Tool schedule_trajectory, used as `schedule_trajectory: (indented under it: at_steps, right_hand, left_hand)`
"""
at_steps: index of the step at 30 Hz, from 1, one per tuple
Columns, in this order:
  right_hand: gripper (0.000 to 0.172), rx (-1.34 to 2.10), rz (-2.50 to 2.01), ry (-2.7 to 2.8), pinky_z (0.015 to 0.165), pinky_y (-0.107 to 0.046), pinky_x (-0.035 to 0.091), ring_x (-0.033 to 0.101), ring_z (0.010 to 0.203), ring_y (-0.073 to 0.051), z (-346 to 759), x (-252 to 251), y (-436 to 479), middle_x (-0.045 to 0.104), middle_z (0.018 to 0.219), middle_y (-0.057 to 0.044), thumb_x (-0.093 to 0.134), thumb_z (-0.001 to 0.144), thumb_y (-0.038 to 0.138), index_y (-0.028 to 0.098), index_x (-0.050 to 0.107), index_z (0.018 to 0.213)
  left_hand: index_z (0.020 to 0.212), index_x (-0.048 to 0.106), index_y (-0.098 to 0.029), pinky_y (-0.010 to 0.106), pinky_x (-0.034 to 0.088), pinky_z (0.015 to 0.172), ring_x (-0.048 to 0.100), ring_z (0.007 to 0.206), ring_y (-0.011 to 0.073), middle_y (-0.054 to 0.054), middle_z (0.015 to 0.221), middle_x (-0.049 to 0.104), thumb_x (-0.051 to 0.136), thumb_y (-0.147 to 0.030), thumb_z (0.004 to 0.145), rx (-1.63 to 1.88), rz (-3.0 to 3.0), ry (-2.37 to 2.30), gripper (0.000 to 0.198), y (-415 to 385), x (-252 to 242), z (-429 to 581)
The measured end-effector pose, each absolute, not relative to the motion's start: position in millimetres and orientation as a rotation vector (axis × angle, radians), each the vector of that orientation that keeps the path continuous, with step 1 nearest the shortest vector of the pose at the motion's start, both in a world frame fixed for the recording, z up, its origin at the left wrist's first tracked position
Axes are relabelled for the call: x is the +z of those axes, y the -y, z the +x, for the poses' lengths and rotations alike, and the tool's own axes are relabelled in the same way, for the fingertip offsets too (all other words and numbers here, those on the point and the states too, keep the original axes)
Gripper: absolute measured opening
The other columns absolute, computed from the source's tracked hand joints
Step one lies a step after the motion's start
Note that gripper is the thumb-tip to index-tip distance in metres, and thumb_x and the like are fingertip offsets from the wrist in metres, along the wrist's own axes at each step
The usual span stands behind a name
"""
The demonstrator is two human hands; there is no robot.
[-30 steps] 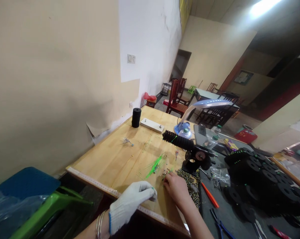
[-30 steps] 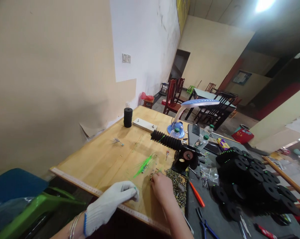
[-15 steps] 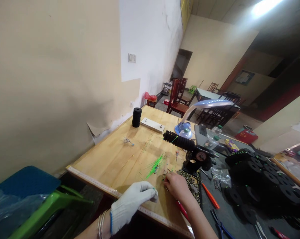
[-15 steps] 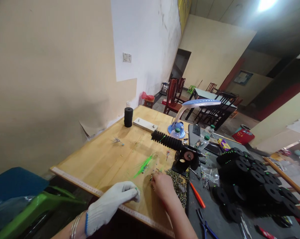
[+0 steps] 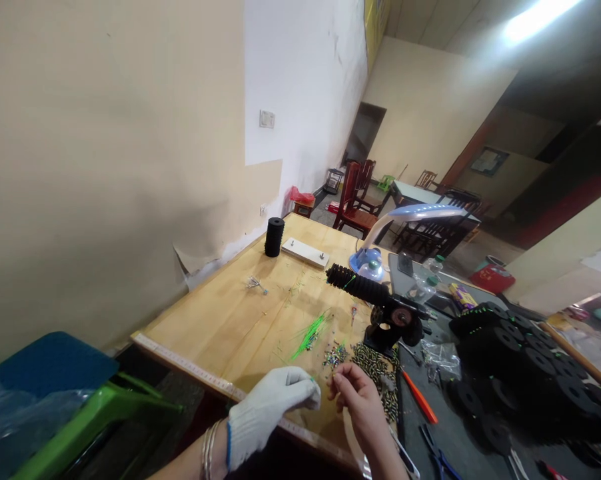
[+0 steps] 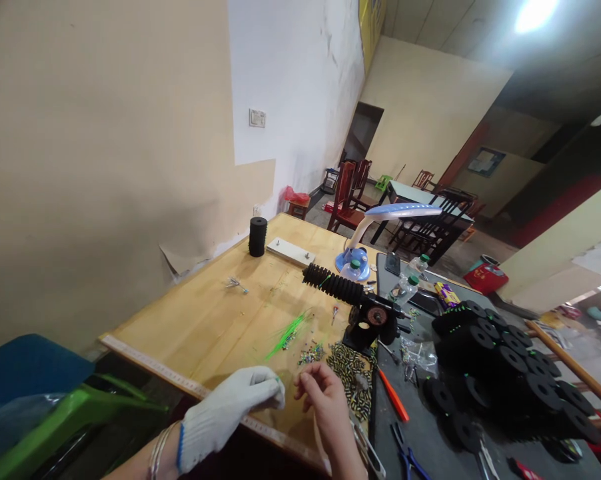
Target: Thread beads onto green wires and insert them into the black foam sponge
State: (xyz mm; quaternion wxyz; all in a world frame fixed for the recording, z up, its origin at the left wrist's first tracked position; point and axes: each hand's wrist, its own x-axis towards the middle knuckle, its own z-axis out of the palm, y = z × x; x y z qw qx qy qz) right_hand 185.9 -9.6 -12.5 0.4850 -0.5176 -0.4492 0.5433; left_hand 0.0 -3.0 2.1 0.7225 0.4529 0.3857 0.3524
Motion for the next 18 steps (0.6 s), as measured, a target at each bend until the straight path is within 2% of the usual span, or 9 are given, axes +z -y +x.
schedule_trajectory:
  at_steps: [7,18]
  right_hand:
    - [0.037,1.318,-1.173,0.982,0.042,-0.019,0.041,0.056,0.053,-0.012,175,-19,22,0.063,0.067,-0.001,0.077,0.068,0.05,0.019,0.059,0.075]
    - [0.026,0.951,-1.193,1.286,0.047,-0.023,0.047,0.057,0.058,-0.013,160,-9,35,0.066,0.082,-0.005,0.065,0.082,0.045,0.019,0.067,0.08]
  left_hand:
    - [0.068,0.067,-0.013,0.03,0.046,0.074,0.06,0.072,0.0178,0.004,0.069,0.068,0.065,-0.039,0.072,0.754,1.058,-0.862,0.026,4,2,1]
    - [0.062,0.06,-0.017,0.028,0.042,0.069,0.051,0.065,0.0148,-0.001,0.062,0.058,0.062,-0.047,0.071,0.731,1.117,-0.847,0.031,3,-3,4]
